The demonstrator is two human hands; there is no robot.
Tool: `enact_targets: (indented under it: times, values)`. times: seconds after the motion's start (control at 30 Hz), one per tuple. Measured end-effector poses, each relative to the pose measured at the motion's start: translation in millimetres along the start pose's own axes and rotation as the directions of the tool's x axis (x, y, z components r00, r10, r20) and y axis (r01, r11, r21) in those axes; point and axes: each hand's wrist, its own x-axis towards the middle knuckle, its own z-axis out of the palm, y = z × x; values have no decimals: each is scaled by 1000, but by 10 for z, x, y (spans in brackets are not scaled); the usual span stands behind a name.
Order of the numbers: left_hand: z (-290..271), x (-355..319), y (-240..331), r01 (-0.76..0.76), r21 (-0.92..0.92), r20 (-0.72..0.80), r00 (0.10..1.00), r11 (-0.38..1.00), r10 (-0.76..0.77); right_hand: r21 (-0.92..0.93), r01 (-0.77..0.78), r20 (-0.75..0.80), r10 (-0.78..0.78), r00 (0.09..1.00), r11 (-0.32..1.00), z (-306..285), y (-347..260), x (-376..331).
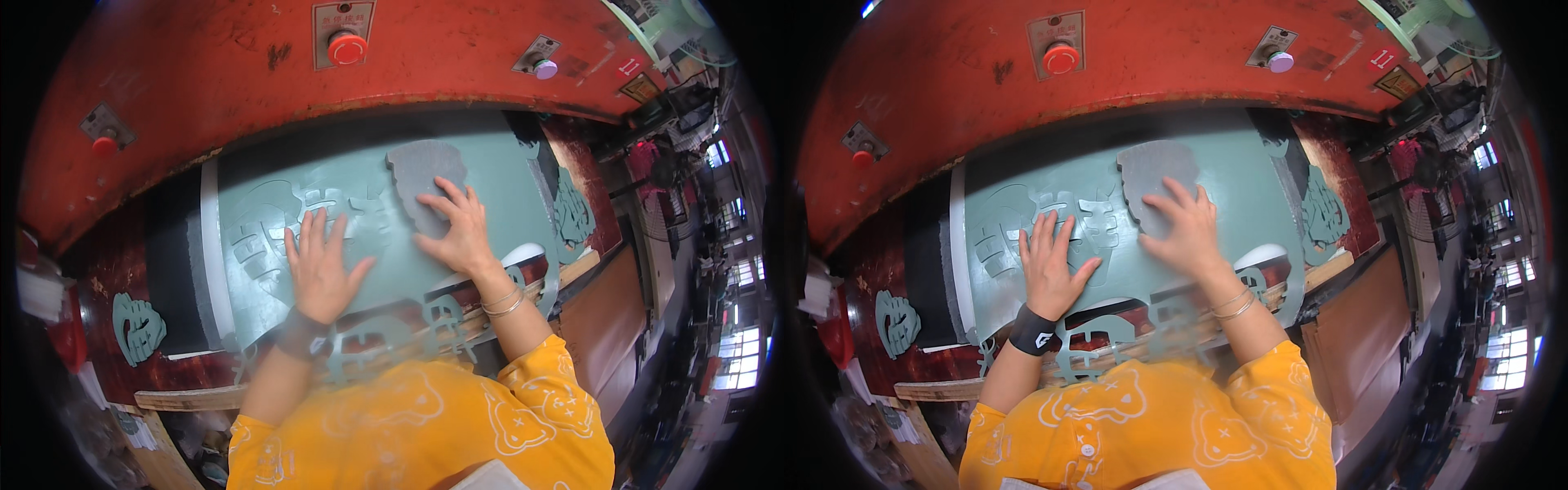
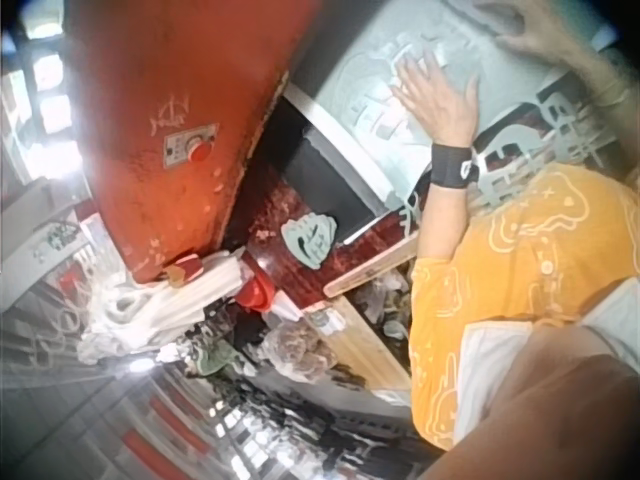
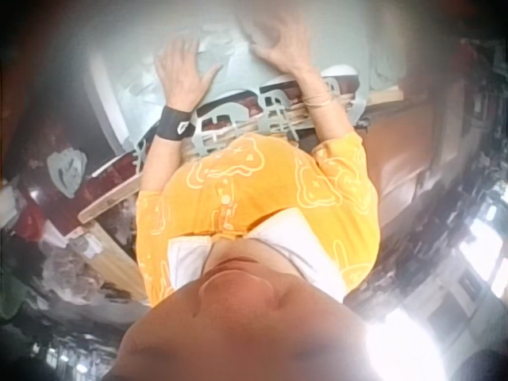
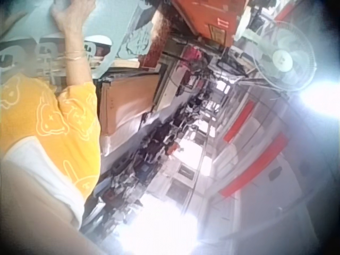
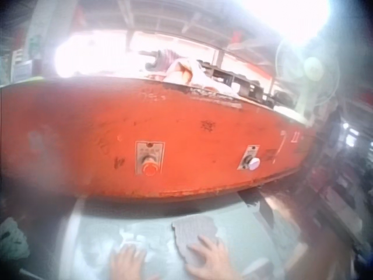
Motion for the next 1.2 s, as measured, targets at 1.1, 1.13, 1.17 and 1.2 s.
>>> enact_targets:
  times: [1.1, 1.13, 1.17, 1.2]
  values:
    - [255, -1639, 747, -83, -55, -7, 997, 995, 83, -59, 256, 11, -256, 967, 965, -234, 578, -1861]
    - [268, -1641, 750, -73, -46, 13, 997, 996, 74, -128, 282, -28, -288, 957, 951, -205, 550, -1890]
    - [283, -1648, 754, -69, -30, 5, 998, 997, 70, -165, 274, 1, -278, 961, 947, -191, 531, -1905]
    - [300, -1650, 755, -62, -11, -2, 998, 998, 62, -208, 287, 26, -288, 957, 935, -185, 513, -1909]
